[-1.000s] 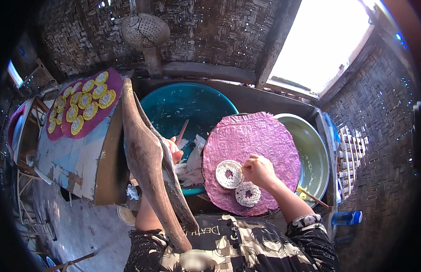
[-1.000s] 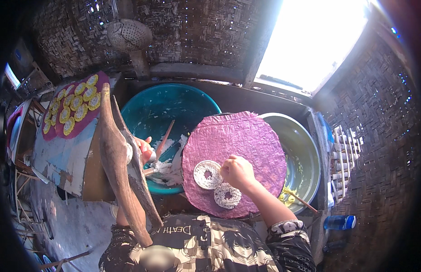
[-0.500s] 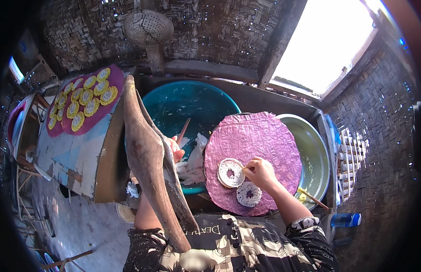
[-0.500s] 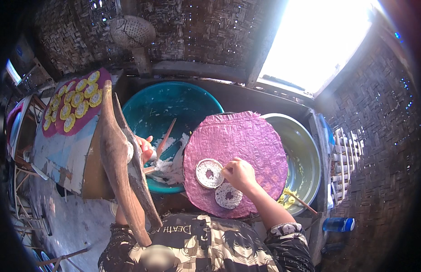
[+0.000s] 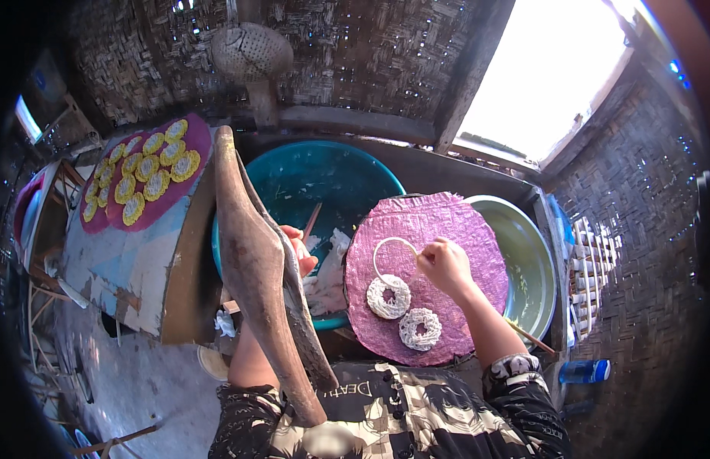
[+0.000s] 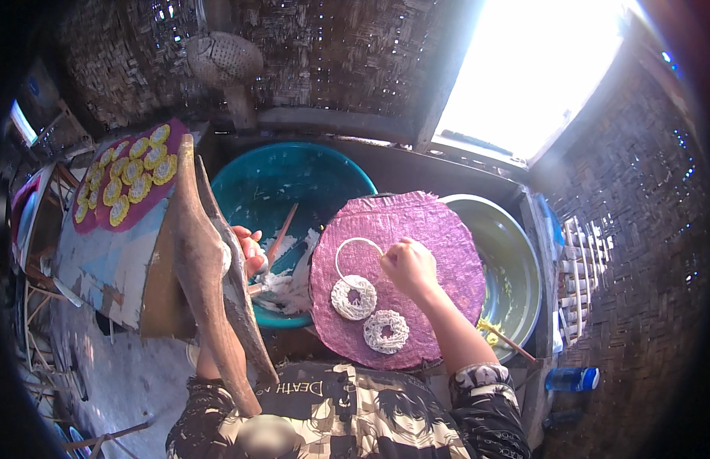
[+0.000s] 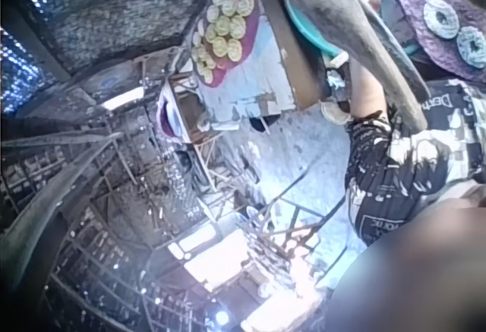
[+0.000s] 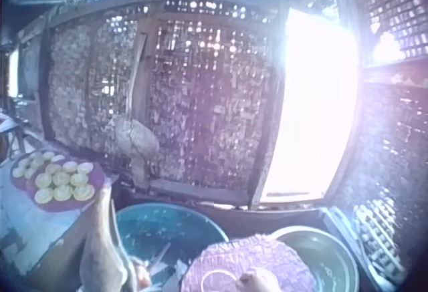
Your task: The person uses a wooden mold and a circular cutter to form white dough into ring shapes on a purple mat. They then fill the centers with yellow paste using a wooden stick and place the finished pieces on a tray.
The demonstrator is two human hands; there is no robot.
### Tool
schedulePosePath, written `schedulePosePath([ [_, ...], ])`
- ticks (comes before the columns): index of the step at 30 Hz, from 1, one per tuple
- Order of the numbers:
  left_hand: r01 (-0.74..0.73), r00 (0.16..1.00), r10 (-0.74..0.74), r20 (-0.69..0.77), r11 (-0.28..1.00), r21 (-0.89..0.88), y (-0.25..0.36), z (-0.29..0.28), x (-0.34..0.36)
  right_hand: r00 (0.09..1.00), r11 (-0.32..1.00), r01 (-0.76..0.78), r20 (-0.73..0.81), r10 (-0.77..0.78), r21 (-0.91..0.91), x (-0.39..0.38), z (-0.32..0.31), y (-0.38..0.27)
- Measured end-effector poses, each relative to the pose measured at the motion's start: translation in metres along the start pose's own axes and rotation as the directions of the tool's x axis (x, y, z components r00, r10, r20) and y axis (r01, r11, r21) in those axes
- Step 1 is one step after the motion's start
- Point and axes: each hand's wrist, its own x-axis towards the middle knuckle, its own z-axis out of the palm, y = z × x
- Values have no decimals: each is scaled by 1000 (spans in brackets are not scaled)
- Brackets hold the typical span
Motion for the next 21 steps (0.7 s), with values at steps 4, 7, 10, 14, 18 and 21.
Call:
schedulePosePath([
  [4, 57, 998, -55, -34, 996, 65, 10, 14, 8, 997, 998, -34, -67, 30, -62, 28, 16, 3],
  [7, 86, 988, -86, -127, 996, -4, 19, 24, 8, 997, 991, -10, -74, 0, -133, 35, 30, 5],
  [10, 175, 961, -253, -110, 867, -466, 22, 24, 5, 999, 985, -23, -51, 14, -173, 33, 32, 5],
  [14, 249, 944, -325, -55, 813, -527, 3, 19, 6, 999, 994, 18, -44, -23, -109, 24, 10, -4],
  [18, 118, 965, -5, -261, 901, 417, -36, 32, 27, 961, 870, 266, -45, -272, 415, 1, -17, -21],
  [21, -133, 966, 247, 78, 217, 967, -50, 51, 44, 822, 523, -249, 463, -330, 815, -21, -24, -29],
])
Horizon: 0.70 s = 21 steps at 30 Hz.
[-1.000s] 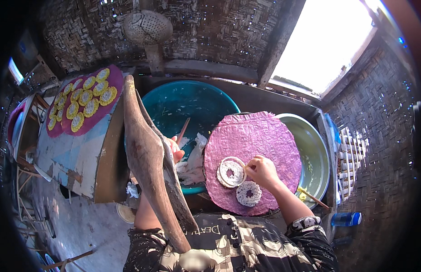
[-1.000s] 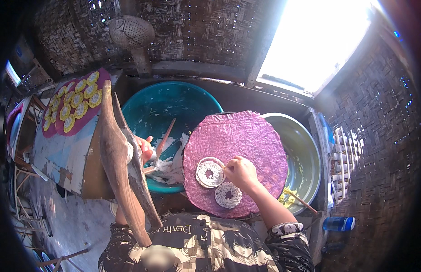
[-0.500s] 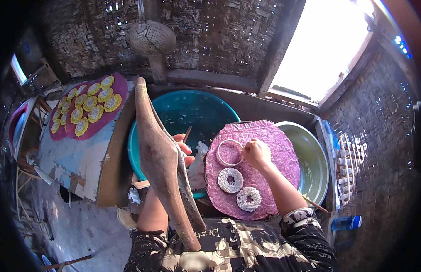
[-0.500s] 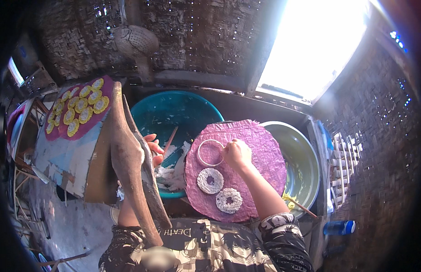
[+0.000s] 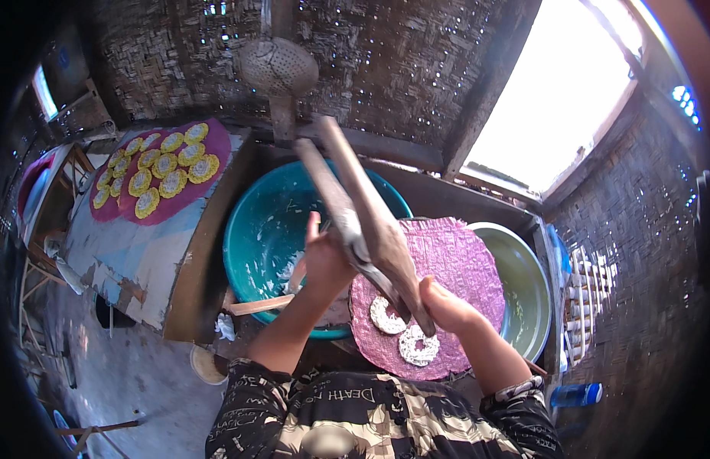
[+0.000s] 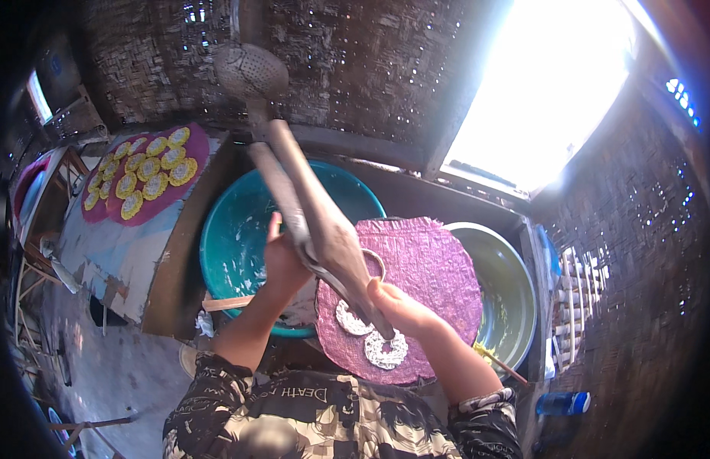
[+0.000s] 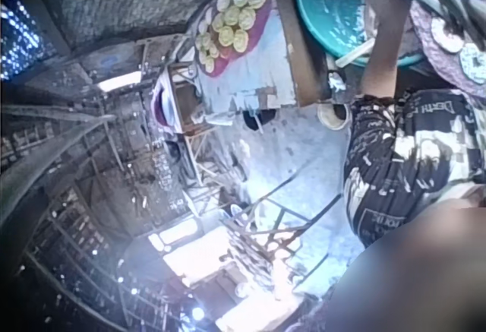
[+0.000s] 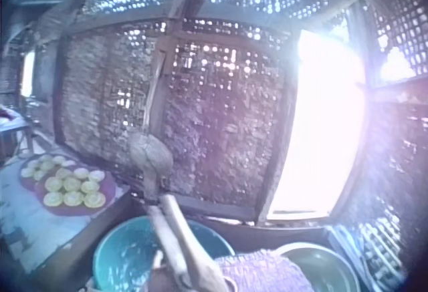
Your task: The person uses a wooden mold and a circular cutter to form white dough into ring shapes on a purple mat. They then fill the centers with yellow paste using a wooden stick and place the finished pieces on a tray.
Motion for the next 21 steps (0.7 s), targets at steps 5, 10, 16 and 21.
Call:
schedulePosePath([
  [5, 559, 827, 64, 559, 12, -829, 1, -15, 47, 997, 938, -62, 68, 41, 341, -16, -13, 8],
  [10, 307, 913, 85, 400, -790, -531, -21, 11, 116, 975, 927, -210, 134, 176, 311, -29, -47, 11],
  [16, 146, 943, -24, 333, -866, -478, -15, 76, 114, 941, 934, -319, 171, 293, 159, -36, -95, -6],
  [21, 87, 888, -135, 439, -889, -450, -10, 92, 95, 888, 888, -459, -15, 459, 20, -43, -109, -5],
])
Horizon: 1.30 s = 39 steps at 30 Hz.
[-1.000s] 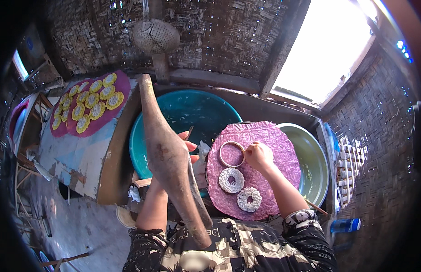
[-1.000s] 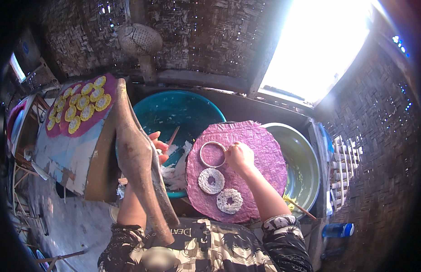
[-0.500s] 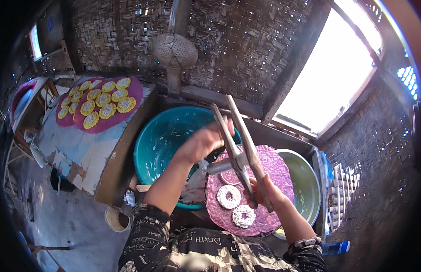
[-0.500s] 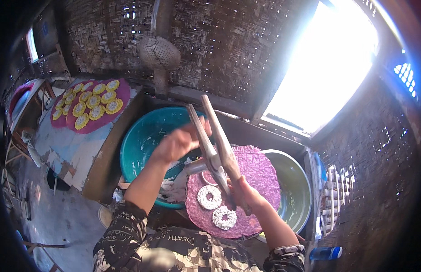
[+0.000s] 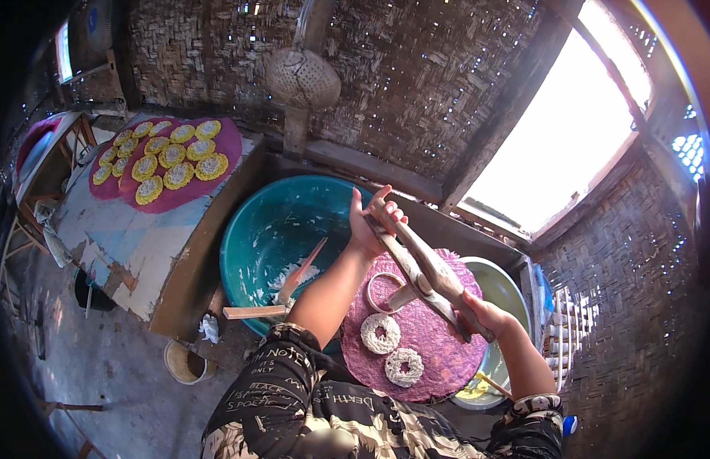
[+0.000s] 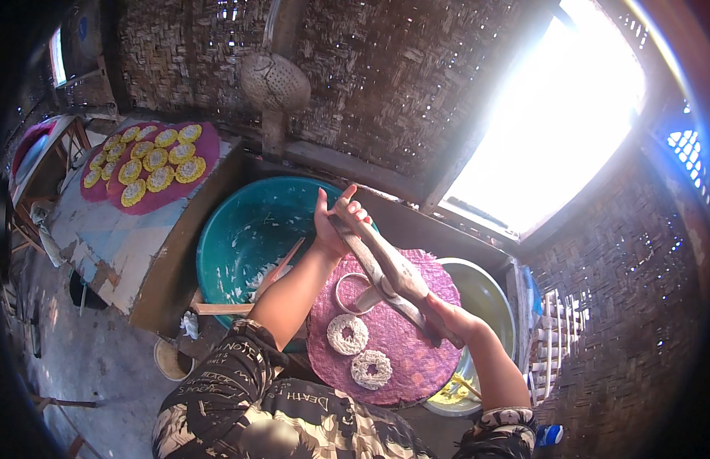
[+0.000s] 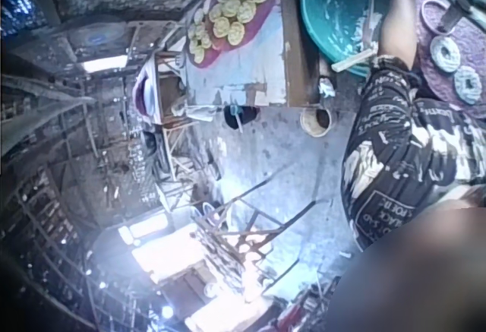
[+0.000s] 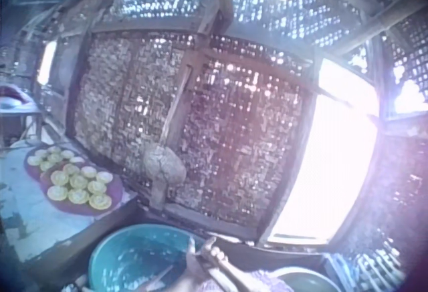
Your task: The person uses a wooden mold and a circular cutter to form white dough into ring shapes on a purple mat. They then fill the centers with yellow paste using a wooden stick and place the finished pieces on a tray.
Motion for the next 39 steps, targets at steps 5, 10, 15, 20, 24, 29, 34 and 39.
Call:
schedulePosePath([
  [5, -37, 998, 42, -44, 994, 107, 17, -3, -8, 996, 999, 53, -66, -53, -2, 14, 22, 2],
  [10, -87, 996, 87, 9, 986, 141, 41, 2, 5, 963, 985, 107, -232, -137, -138, 29, 40, -21],
  [15, -101, 995, 102, 1, 992, 75, 35, -6, 16, 905, 916, 21, -381, -187, -400, 15, 41, -41],
  [20, -92, 986, 94, -140, 995, 24, 11, -13, 4, 891, 919, -94, -445, -94, -382, -6, 39, -38],
  [24, -81, 957, 86, -278, 996, 29, 6, -6, -11, 909, 929, -82, -410, -79, -360, -11, 46, -27],
  [29, -90, 938, 130, -322, 986, 137, 24, 2, -17, 921, 939, -23, -374, -113, -342, 1, 65, -22],
  [34, -87, 984, 111, -136, 982, 167, 49, 14, 2, 880, 919, 144, -377, -288, -367, 21, 75, -25],
  [39, -27, 998, -3, 55, 851, 524, 60, 32, -12, 738, 877, 304, -489, -464, -373, 25, 77, -30],
])
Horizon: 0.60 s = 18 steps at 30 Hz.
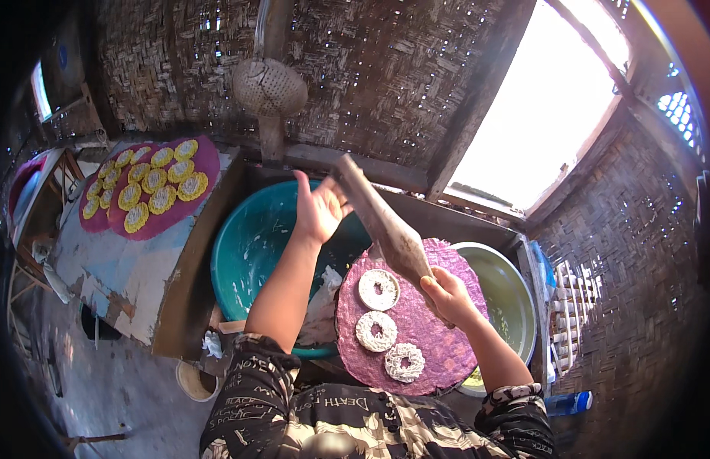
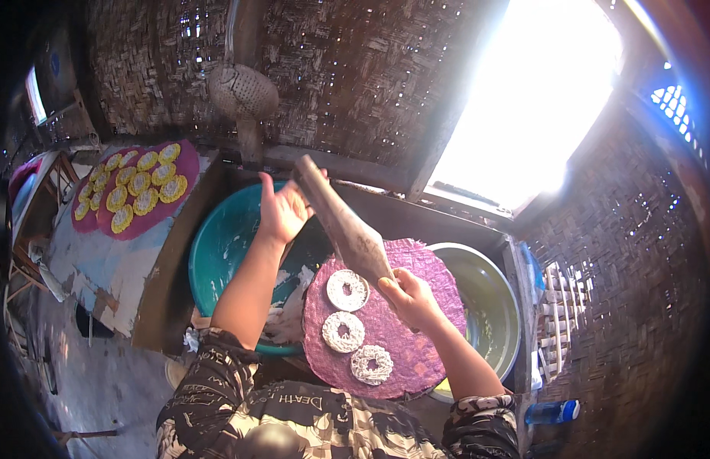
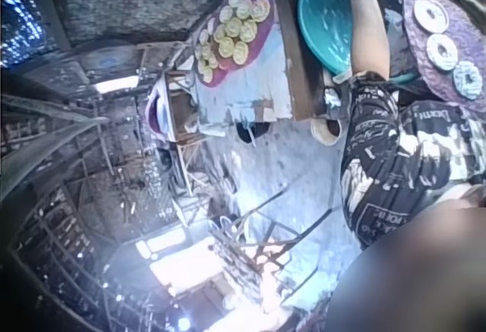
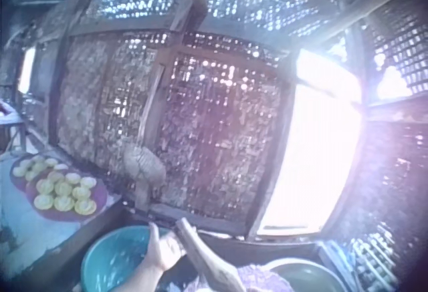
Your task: The person uses a wooden mold and a circular cutter to form white dough into ring shapes on a purple mat. They then fill the centers with yellow paste using a wooden stick and place the finished pieces on a tray.
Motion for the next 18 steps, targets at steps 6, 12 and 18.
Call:
schedulePosePath([
  [6, -46, 997, 71, 13, 482, 875, -62, -6, -54, 971, 961, 156, 145, -192, 227, 15, 28, -3],
  [12, -33, 997, 53, -52, 944, 329, -25, -50, -132, 983, 930, 79, -129, -133, -360, 34, 34, 35],
  [18, 59, 980, 168, -103, 246, 968, 37, -91, -219, 980, 892, -100, -196, 13, -440, 36, 53, 62],
])
